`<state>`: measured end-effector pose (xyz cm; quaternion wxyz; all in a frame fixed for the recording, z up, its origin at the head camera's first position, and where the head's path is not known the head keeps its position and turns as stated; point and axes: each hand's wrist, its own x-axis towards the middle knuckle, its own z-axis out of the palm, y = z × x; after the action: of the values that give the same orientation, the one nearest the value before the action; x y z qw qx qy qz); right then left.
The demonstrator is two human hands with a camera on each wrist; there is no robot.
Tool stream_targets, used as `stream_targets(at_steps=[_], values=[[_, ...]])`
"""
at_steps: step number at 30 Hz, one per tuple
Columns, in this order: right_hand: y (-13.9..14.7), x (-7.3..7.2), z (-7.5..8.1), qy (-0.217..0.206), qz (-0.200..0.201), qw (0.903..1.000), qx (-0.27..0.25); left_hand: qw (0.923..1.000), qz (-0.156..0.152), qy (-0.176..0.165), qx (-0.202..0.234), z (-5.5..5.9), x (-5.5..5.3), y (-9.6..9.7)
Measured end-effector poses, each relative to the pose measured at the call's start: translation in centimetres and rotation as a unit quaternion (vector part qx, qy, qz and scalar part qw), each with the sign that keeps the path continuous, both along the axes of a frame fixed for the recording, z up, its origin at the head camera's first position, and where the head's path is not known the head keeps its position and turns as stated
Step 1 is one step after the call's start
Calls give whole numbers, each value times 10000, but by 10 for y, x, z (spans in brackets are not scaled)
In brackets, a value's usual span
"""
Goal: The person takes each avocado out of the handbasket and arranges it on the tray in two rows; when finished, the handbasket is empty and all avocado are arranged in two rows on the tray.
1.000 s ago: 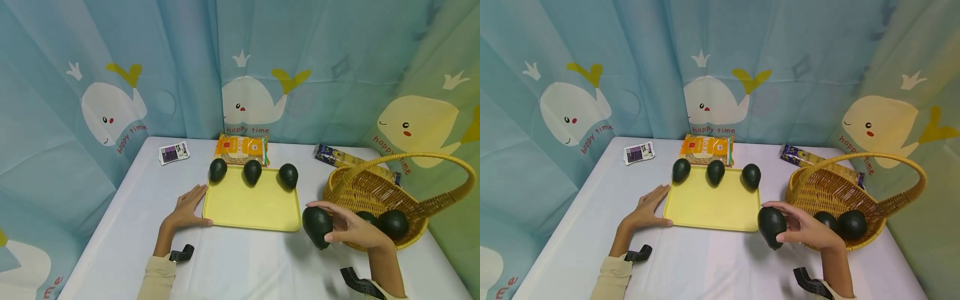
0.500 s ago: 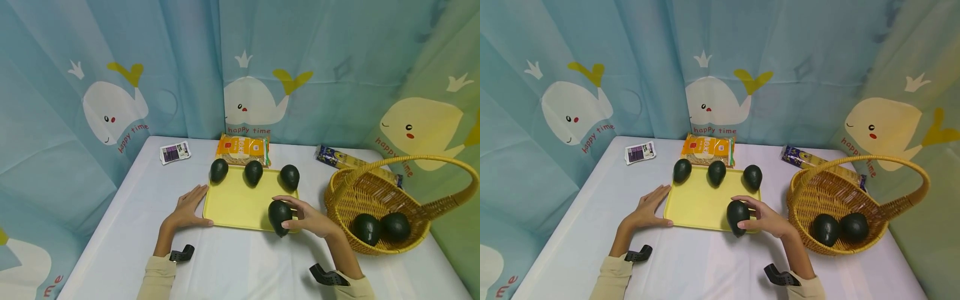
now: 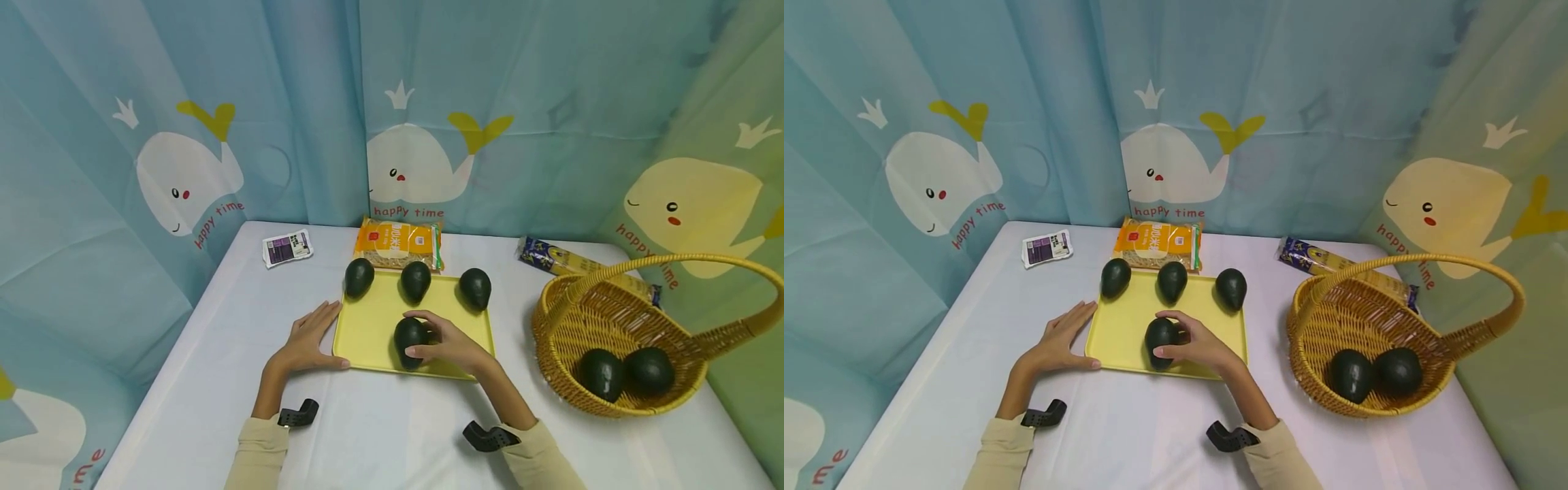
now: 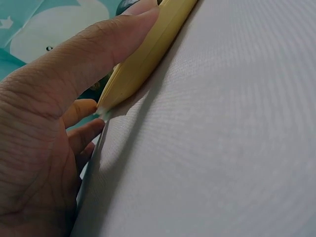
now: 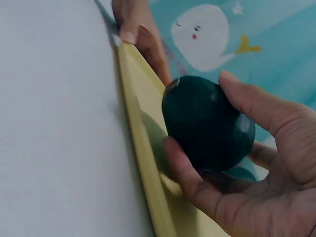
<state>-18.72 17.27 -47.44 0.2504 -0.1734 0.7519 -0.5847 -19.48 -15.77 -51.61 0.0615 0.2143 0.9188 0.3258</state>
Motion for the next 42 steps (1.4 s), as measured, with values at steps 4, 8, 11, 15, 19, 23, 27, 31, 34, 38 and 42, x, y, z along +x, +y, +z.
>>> stream_targets(at_steps=[4, 8, 11, 15, 19, 23, 27, 31, 34, 38, 42], values=[[-17, -4, -1, 76, -45, 9999, 62, 10000, -29, 25, 18, 1, 0, 0], [-31, -6, 0, 111, -181, 9996, 167, 10000, 3, -13, 11, 0, 1, -1], [-40, -8, 1, 266, -243, 9989, 297, 10000, 32, -38, -8, -1, 0, -1], [-51, -11, 2, 483, -289, 9976, 409, 10000, 45, -51, 8, -1, 0, -1], [-63, -15, 0, 487, -327, 9976, 377, 10000, 55, -45, -11, 0, 0, -1], [-75, -19, -4, 469, -446, 9975, 288, 10000, 11, -34, -14, 0, 0, -1], [-84, -22, -6, 524, -605, 9964, 281, 10000, -42, 26, 26, 1, 0, -1], [-92, -22, -7, 725, -668, 9938, 522, 9999, -82, 71, 42, 3, 0, -1], [-97, -22, -7, 812, -660, 9924, 646, 9999, -98, 77, 27, 3, 0, -1], [-104, -22, -7, 905, -604, 9914, 721, 9999, -83, 97, -26, 3, -1, -1], [-112, -22, -8, 1142, -560, 9884, 826, 9999, -79, 96, 24, 3, 0, -1]])
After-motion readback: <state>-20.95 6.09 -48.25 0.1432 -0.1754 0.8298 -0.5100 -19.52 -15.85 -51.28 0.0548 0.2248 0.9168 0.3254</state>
